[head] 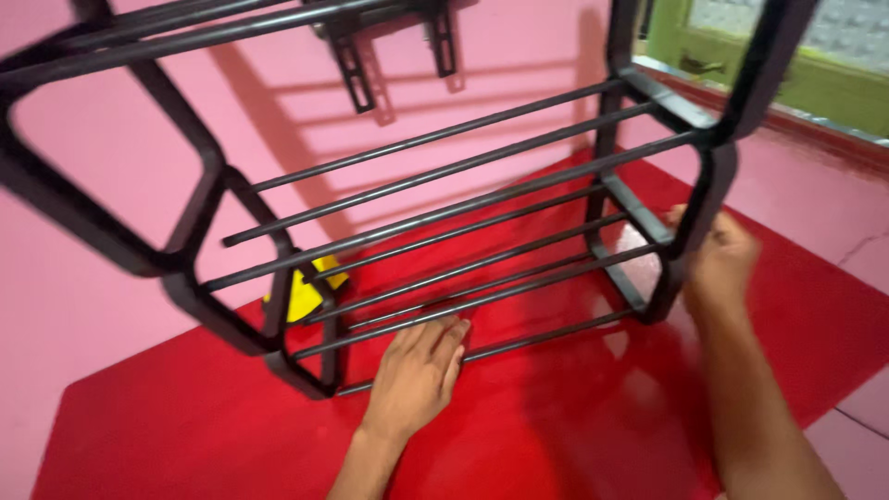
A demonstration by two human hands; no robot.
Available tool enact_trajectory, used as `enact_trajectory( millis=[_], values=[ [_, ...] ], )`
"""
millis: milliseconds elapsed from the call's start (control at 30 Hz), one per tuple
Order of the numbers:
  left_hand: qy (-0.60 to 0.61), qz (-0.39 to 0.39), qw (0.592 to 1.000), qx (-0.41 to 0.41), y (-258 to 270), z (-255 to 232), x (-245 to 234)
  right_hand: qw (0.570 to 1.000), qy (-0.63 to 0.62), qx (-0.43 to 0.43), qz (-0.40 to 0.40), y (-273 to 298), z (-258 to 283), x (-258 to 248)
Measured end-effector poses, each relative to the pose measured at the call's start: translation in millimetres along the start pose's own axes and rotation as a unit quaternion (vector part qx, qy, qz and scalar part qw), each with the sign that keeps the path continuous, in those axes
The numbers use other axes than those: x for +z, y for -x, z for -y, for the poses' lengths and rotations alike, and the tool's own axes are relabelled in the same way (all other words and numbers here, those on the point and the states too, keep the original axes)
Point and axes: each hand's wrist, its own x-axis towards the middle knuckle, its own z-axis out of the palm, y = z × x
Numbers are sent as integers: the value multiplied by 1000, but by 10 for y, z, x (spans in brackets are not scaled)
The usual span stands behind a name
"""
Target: The person assembles a black metal rack by inserting horizontal rods into vertical frame slots. They repeatedly adjust and align the rods to fit securely within the frame on a red table.
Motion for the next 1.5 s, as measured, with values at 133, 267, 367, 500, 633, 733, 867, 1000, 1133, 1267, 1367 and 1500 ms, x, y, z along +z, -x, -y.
enact_trajectory(
  millis=[133,267,367,500,633,733,867,1000,1133,1267,1367,1500],
  values=[
    [-39,-31,998,27,233,40,-282,992,-99,-84,-5,74,187,-104],
    [-55,-54,996,48,405,118,-441,981,-112,-159,4,234,91,-261],
    [-74,-94,991,67,482,174,-482,979,-51,-196,-8,456,-56,-375],
    [-109,-145,981,70,562,231,-521,976,37,-214,-16,870,-100,-404],
    [-164,-197,965,62,601,294,-622,910,122,-397,3,920,272,-104],
    [-180,-235,954,51,621,344,-767,856,221,-464,55,1103,733,107],
    [-215,-272,938,25,616,375,-999,870,238,-424,87,1318,1164,584],
    [-235,-322,917,5,616,441,-1213,849,271,-432,139,1373,1419,964],
    [-212,-366,905,-42,609,519,-1395,848,269,-423,171,1455,1571,1275],
    [-166,-394,899,-93,557,579,-1578,819,246,-476,205,1463,1712,1528],
    [-137,-404,897,-118,481,612,-1702,817,218,-488,220,1507,1813,1682],
    [-35,-406,903,-134,323,715,-1841,803,188,-519,226,1584,1990,1864]
  ],
)
